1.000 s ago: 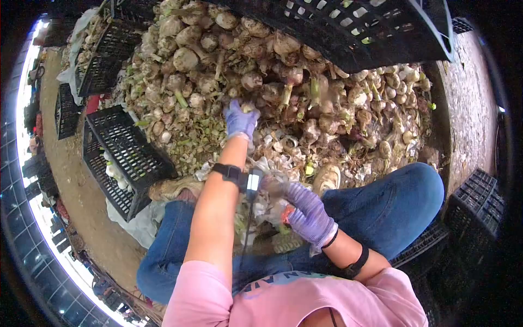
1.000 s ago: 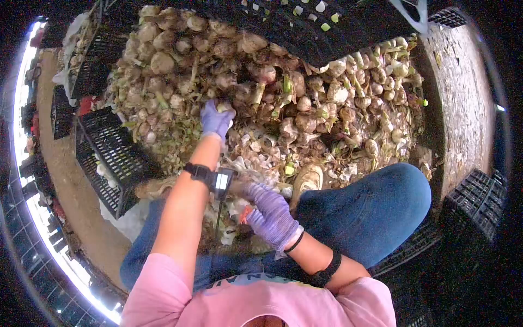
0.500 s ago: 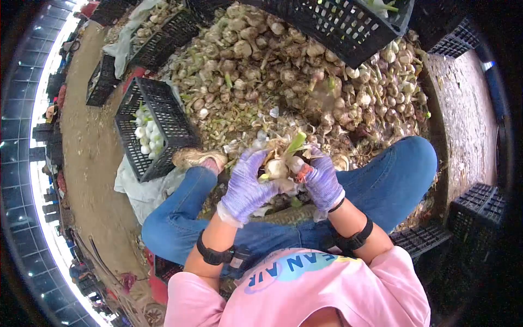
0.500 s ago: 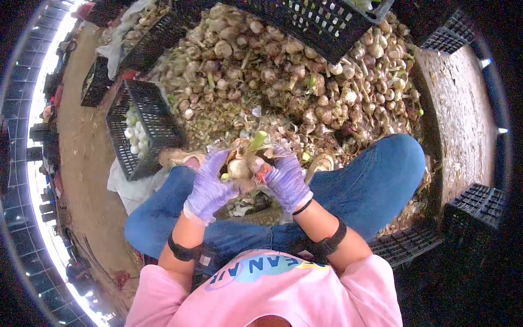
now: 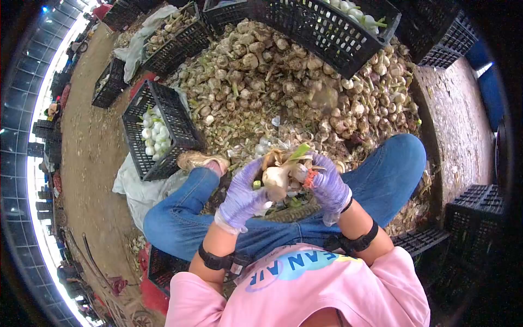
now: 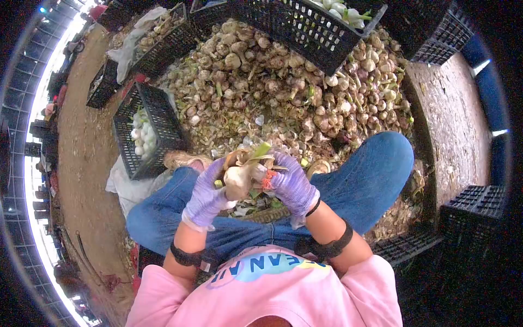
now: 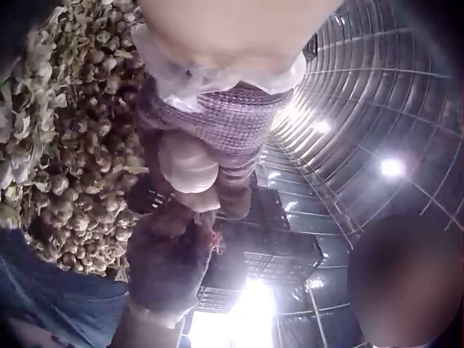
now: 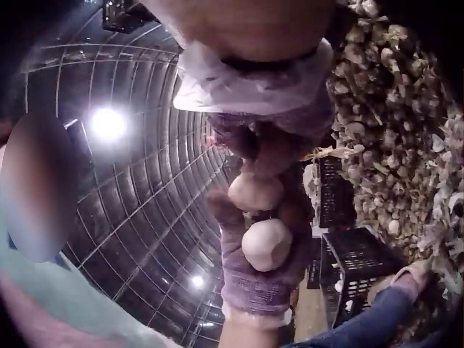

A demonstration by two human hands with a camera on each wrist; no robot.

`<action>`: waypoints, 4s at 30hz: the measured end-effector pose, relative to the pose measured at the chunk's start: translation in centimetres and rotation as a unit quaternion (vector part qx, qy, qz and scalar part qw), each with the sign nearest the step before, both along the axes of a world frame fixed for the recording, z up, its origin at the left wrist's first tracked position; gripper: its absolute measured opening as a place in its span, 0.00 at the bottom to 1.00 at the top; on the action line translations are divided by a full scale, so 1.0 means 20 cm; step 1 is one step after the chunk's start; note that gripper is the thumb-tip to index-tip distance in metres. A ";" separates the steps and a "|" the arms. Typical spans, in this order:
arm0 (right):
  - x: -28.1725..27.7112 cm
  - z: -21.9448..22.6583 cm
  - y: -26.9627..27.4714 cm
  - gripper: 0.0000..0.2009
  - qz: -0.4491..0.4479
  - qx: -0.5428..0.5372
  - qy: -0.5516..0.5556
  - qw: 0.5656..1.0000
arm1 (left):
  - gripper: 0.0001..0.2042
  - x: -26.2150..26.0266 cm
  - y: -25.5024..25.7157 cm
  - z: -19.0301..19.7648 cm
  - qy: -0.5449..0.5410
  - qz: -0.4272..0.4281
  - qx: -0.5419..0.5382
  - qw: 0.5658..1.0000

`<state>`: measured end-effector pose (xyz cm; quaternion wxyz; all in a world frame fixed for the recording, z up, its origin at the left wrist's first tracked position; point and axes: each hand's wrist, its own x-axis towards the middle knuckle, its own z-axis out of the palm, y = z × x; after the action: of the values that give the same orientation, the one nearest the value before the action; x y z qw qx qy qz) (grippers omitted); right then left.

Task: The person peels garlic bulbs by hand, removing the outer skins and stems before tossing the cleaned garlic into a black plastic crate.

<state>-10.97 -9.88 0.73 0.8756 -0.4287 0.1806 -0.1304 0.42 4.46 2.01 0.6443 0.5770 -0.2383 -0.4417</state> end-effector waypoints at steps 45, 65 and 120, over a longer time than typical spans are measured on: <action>-0.03 -0.16 -0.11 0.25 0.188 0.186 0.038 0.964 | 0.32 0.02 -0.04 0.03 0.131 -0.028 0.074 0.988; -0.04 -0.14 -0.01 0.20 -0.011 0.313 -0.132 0.940 | 0.27 0.01 -0.05 -0.06 0.000 0.066 0.080 0.995; -0.03 -0.06 -0.12 0.09 0.126 -0.319 -0.085 0.935 | 0.37 0.02 0.00 -0.02 0.340 -0.020 0.032 0.940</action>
<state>-11.52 -12.28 -0.52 0.7141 -0.6921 -0.0012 -0.1056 0.91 4.38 1.64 0.6591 0.4083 -0.0025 -0.6316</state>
